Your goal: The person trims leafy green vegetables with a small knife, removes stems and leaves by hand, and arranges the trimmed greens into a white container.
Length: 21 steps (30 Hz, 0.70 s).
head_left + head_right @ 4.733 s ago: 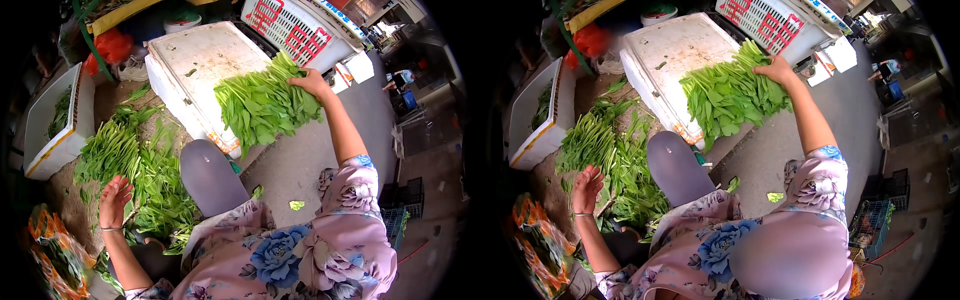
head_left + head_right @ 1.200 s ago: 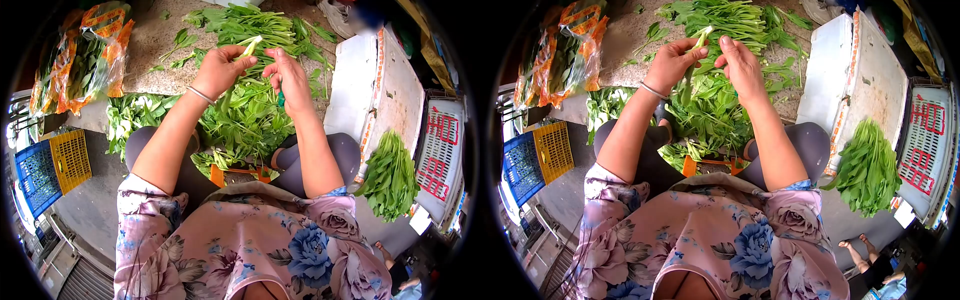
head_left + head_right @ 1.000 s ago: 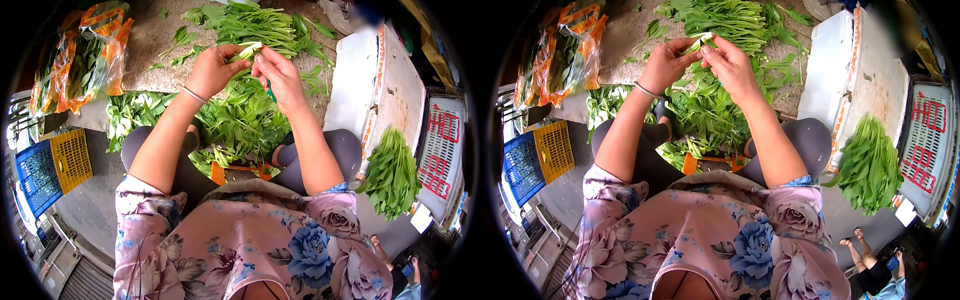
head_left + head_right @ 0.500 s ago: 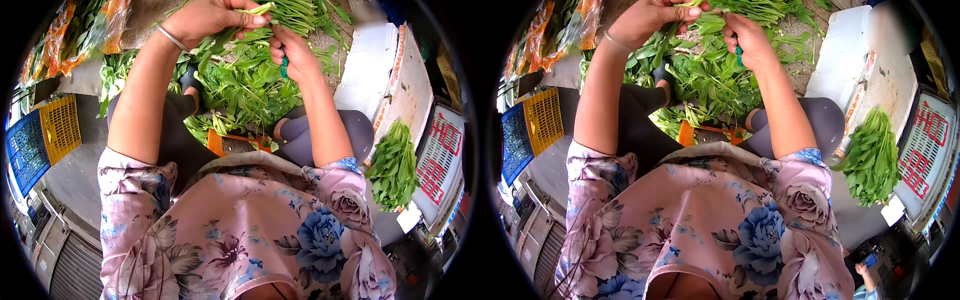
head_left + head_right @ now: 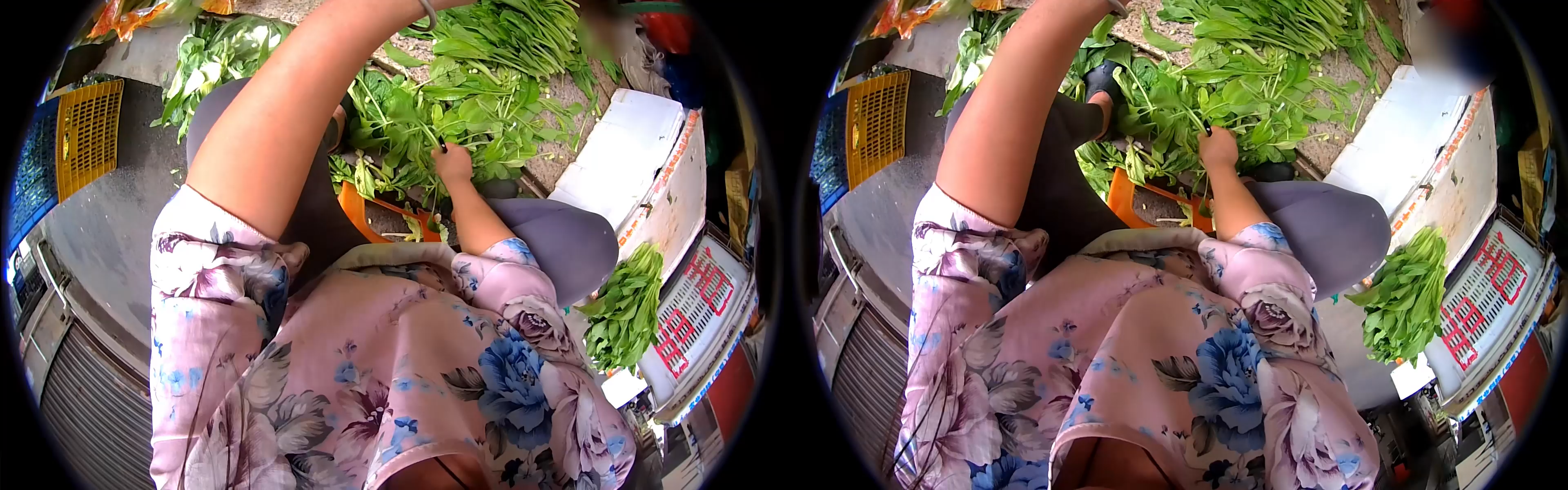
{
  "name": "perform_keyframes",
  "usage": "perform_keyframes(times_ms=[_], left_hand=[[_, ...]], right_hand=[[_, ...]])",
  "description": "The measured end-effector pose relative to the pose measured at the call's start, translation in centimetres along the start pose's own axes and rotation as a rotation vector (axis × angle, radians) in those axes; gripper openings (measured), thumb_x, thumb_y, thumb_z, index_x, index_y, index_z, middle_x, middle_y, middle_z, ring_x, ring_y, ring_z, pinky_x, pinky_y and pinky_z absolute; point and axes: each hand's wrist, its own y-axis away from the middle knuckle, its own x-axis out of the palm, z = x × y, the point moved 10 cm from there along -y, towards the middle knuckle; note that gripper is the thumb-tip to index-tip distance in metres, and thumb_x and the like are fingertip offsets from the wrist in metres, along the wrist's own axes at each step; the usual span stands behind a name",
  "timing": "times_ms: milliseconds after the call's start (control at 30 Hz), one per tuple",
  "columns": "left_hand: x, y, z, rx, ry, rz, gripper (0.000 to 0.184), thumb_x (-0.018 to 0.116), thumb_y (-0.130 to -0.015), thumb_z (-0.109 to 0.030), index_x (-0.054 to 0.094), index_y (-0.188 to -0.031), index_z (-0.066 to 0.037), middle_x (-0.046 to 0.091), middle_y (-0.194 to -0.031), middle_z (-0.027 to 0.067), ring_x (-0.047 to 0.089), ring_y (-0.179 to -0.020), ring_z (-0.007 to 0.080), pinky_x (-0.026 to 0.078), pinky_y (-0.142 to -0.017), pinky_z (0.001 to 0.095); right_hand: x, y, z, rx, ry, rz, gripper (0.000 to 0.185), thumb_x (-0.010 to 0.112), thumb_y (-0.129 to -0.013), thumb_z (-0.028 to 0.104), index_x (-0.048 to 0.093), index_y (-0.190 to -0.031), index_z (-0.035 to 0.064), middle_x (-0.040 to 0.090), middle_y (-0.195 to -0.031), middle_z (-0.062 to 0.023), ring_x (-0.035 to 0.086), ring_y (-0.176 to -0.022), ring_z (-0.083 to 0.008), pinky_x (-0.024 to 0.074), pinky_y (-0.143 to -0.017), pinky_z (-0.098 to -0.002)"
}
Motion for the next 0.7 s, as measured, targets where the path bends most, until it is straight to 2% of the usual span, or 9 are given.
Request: perform_keyframes(times_ms=[33, 67, 133, 267, 300, 333, 367, 600, 700], left_hand=[[-0.2, 0.2, -0.6, 0.01, 0.015, 0.003, 0.027, 0.058, -0.071, -0.024, 0.061, -0.077, 0.003, 0.058, -0.069, 0.0242, 0.059, -0.068, 0.0338, 0.046, -0.065, 0.0394], [-0.5, 0.0, -1.3, 0.028, 0.015, 0.005, 0.027, 0.058, -0.071, -0.024, 0.061, -0.077, 0.003, 0.058, -0.069, 0.0242, 0.059, -0.068, 0.0338, 0.046, -0.065, 0.0394], [1.8, 0.1, -0.3, -0.145, -0.09, 0.294, 0.024, 0.059, -0.07, -0.024, 0.064, -0.077, -0.001, 0.058, -0.069, 0.0239, 0.06, -0.068, 0.0339, 0.047, -0.065, 0.0406], [6.2, 1.5, -1.5, 0.184, 0.004, 0.434, 0.029, 0.064, -0.07, -0.028, 0.065, -0.081, -0.002, 0.058, -0.07, 0.0248, 0.061, -0.067, 0.0329, 0.047, -0.065, 0.0403], [7.6, 2.3, -1.6, 0.221, -0.178, 0.528, 0.03, 0.065, -0.071, -0.022, 0.064, -0.096, -0.006, 0.064, -0.074, 0.0135, 0.06, -0.064, 0.0234, 0.048, -0.063, 0.0325], [8.4, 3.1, -1.8, 0.213, -0.12, 0.592, 0.031, 0.065, -0.069, -0.023, 0.064, -0.095, -0.007, 0.063, -0.076, 0.0159, 0.06, -0.069, 0.028, 0.047, -0.067, 0.0348], [9.1, 4.0, -1.8, 0.205, -0.065, 0.656, 0.032, 0.064, -0.067, -0.023, 0.064, -0.095, -0.008, 0.062, -0.078, 0.0184, 0.06, -0.073, 0.0326, 0.047, -0.071, 0.0372], [10.4, 5.8, -1.9, 0.183, -0.15, 0.84, 0.032, 0.067, -0.067, -0.025, 0.065, -0.094, -0.01, 0.063, -0.078, 0.0163, 0.06, -0.073, 0.0313, 0.047, -0.07, 0.0362], [10.9, 5.9, -0.4, 0.157, -0.163, 0.839, 0.03, 0.066, -0.068, -0.027, 0.066, -0.092, -0.008, 0.063, -0.078, 0.0167, 0.06, -0.075, 0.0313, 0.047, -0.071, 0.0367]], right_hand=[[-0.1, 0.1, 0.7, -0.015, -0.064, 0.124, 0.028, 0.066, -0.076, 0.028, 0.061, -0.086, 0.0028, 0.063, -0.075, -0.0076, 0.057, -0.062, -0.0225, 0.0457, -0.062, -0.0334], [-0.9, 0.4, 1.5, 0.061, -0.438, 0.159, 0.021, 0.065, -0.077, 0.022, 0.061, -0.087, 0.0032, 0.063, -0.078, -0.0063, 0.056, -0.061, -0.0179, 0.0454, -0.058, -0.0319], [-4.6, 1.8, 5.3, -0.028, -0.758, 0.281, 0.024, 0.067, -0.076, 0.017, 0.06, -0.091, -0.0005, 0.063, -0.074, -0.0026, 0.049, -0.054, -0.0074, 0.0404, -0.051, -0.0218], [-13.9, 6.0, 8.8, -0.198, -1.025, 0.248, 0.031, 0.069, -0.074, 0.02, 0.06, -0.099, 0.0022, 0.063, -0.073, -0.0011, 0.039, -0.047, -0.0035, 0.0267, -0.039, -0.0185], [-15.3, 7.1, 9.1, -0.247, -1.12, 0.259, 0.032, 0.069, -0.074, 0.021, 0.06, -0.099, 0.0027, 0.063, -0.073, -0.0014, 0.038, -0.046, -0.0026, 0.024, -0.038, -0.018], [-16.5, 8.2, 9.2, -0.259, -1.167, 0.261, 0.033, 0.07, -0.074, 0.022, 0.06, -0.099, 0.0033, 0.063, -0.072, -0.0022, 0.037, -0.045, -0.0022, 0.023, -0.039, -0.0178], [-17.2, 8.7, 8.8, -0.262, -1.175, 0.245, 0.033, 0.07, -0.074, 0.022, 0.06, -0.099, 0.0033, 0.063, -0.072, -0.0022, 0.037, -0.045, -0.0022, 0.023, -0.039, -0.0178], [-19.3, 10.4, 7.9, -0.29, -1.305, 0.282, 0.03, 0.065, -0.078, 0.02, 0.057, -0.101, 0.0011, 0.061, -0.077, -0.0079, 0.041, -0.048, -0.0025, 0.0294, -0.039, -0.0155], [-18.8, 8.9, 3.7, -0.092, -1.487, -0.029, 0.034, 0.056, -0.084, 0.034, 0.057, -0.098, 0.0034, 0.06, -0.076, -0.0044, 0.042, -0.052, -0.0052, 0.0313, -0.043, -0.0194]])
